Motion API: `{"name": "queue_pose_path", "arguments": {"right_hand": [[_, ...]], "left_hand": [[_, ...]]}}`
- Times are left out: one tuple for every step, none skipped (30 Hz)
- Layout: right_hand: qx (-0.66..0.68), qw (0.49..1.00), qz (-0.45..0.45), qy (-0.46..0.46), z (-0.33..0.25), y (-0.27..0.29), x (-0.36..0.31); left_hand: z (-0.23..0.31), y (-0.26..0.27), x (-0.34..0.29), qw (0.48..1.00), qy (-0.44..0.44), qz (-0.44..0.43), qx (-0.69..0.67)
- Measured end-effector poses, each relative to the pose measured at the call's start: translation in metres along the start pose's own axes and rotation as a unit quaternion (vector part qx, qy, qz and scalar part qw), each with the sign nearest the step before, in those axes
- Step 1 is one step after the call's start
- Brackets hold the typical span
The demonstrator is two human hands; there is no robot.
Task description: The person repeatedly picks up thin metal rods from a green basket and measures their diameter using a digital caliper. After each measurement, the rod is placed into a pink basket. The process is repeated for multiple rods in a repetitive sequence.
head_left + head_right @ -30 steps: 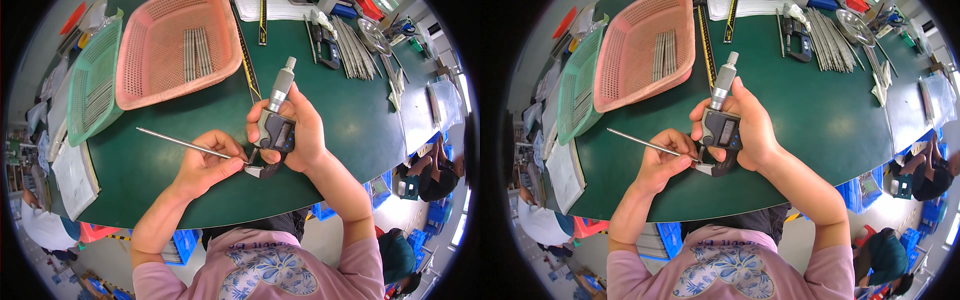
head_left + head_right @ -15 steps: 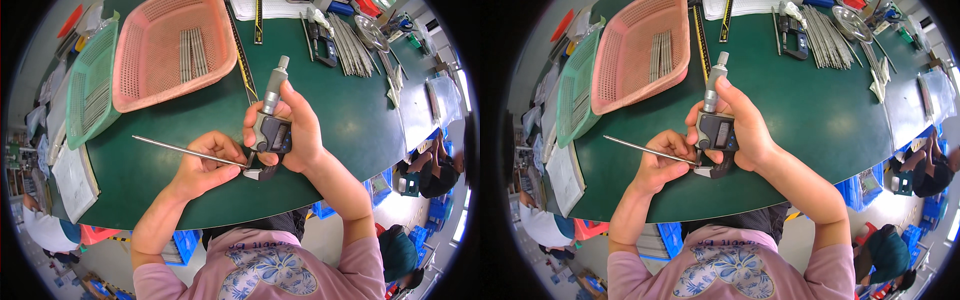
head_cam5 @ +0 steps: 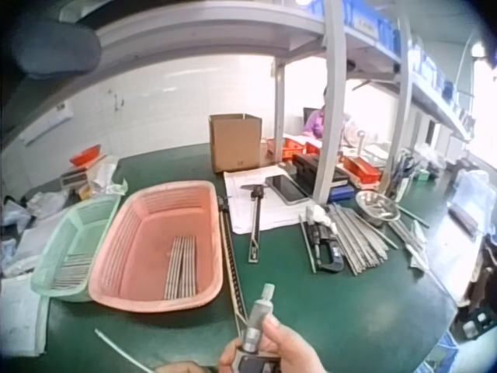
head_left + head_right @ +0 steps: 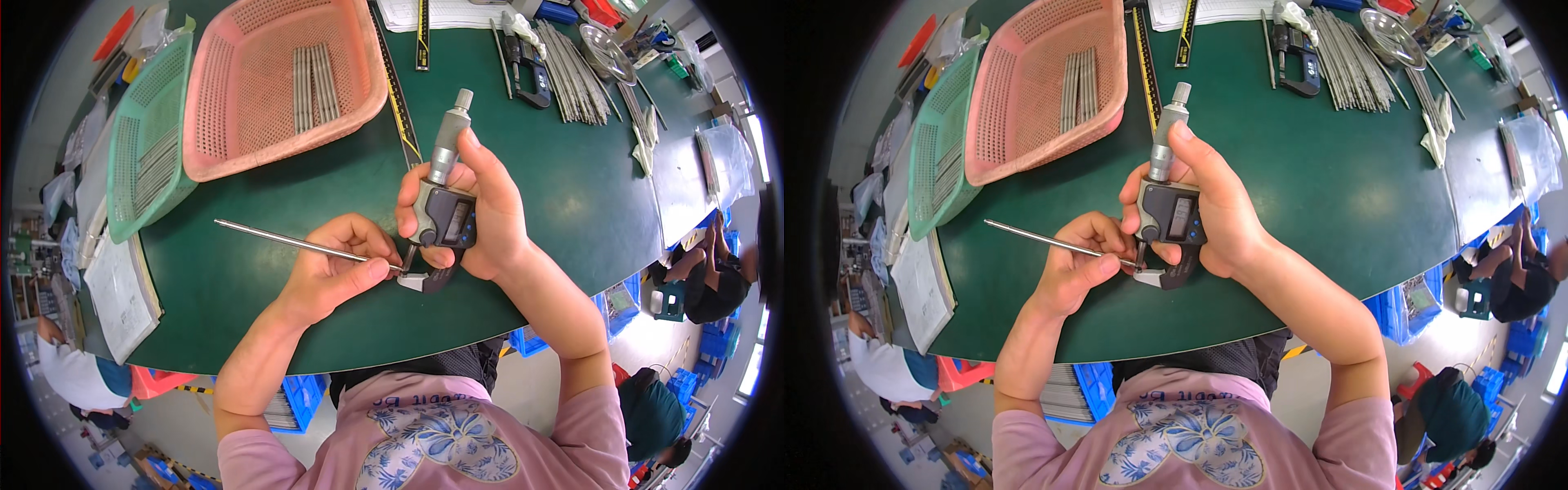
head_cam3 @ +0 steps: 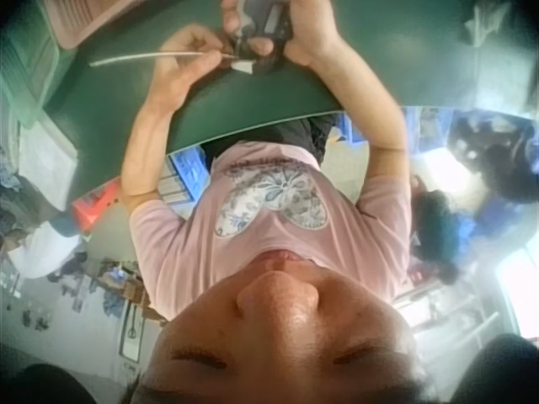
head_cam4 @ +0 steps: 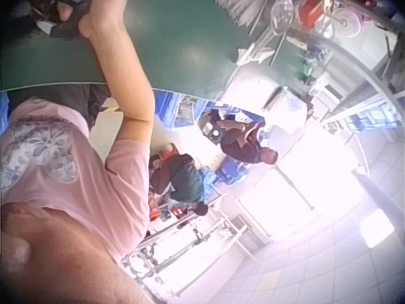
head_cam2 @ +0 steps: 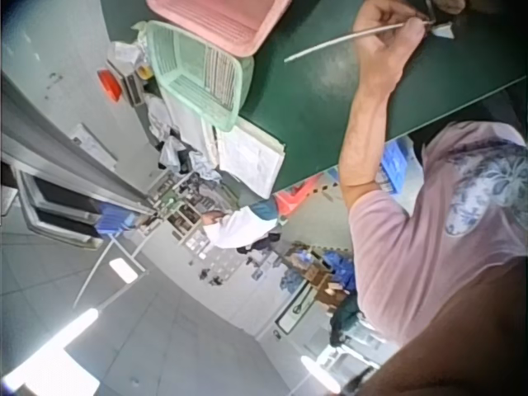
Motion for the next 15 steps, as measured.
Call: {"name": "queue_pose_path", "arguments": {"right_hand": [[0.003, 1.0, 0.001, -0.001, 0.0, 0.0, 0.0], [0.005, 1.0, 0.001, -0.003, 0.001, -0.001, 0.0], [0.005, 1.0, -0.002, 0.0, 0.001, -0.001, 0.0], [0.004, 1.0, -0.005, 0.003, 0.002, -0.001, 0.001], [0.004, 1.0, -0.008, 0.007, 0.003, -0.001, 0.001], [0.006, 1.0, -0.009, 0.004, 0.004, -0.001, 0.001], [0.005, 1.0, -0.009, 0.004, 0.004, -0.001, 0.002], [0.005, 1.0, -0.009, 0.004, 0.003, 0.0, 0.002], [0.024, 0.999, -0.012, -0.017, 0.008, -0.001, 0.002], [0.041, 0.999, -0.011, -0.033, 0.011, -0.001, 0.001], [0.051, 0.998, -0.008, -0.036, 0.005, 0.001, 0.001], [0.061, 0.997, -0.01, -0.046, 0.004, -0.002, -0.003], [0.068, 0.997, -0.007, -0.045, 0.002, 0.0, -0.005], [0.051, 0.998, 0.003, -0.041, 0.004, 0.005, -0.004], [0.032, 0.999, -0.017, -0.016, -0.001, 0.003, -0.003]], "left_hand": [[0.0, 0.0, 0.0, 1.0, 0.0, 0.003, 0.0], [0.001, 0.0, 0.0, 1.0, 0.001, 0.004, 0.002], [0.001, 0.0, -0.001, 1.0, 0.002, 0.006, 0.004], [0.001, 0.0, -0.001, 1.0, 0.003, 0.007, 0.005], [0.001, 0.0, -0.001, 1.0, 0.003, 0.007, 0.005], [0.001, 0.001, -0.002, 1.0, 0.004, 0.007, 0.005], [0.001, 0.0, -0.001, 1.0, 0.003, 0.005, 0.005], [0.001, 0.002, -0.001, 1.0, 0.004, 0.014, 0.011], [0.0, 0.003, -0.003, 1.0, 0.004, 0.023, 0.017], [-0.001, 0.003, -0.002, 0.999, 0.005, 0.025, 0.024], [0.002, 0.003, 0.002, 0.999, -0.011, 0.034, 0.019], [0.002, 0.002, 0.0, 0.999, -0.025, 0.041, 0.013], [0.004, 0.0, 0.0, 0.998, -0.044, 0.037, 0.007], [0.005, 0.002, -0.001, 0.998, -0.028, 0.033, 0.036], [0.007, 0.005, -0.004, 0.997, -0.015, 0.034, 0.067]]}}
Point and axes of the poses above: each hand's wrist, its own x-axis towards the middle knuckle, its own y-axis out of the back of the hand, z = x × y, the point moved 8 cm from there along x, towards the middle knuckle, and after that the axes turned 13 degrees about -x, right-handed, at the moved point
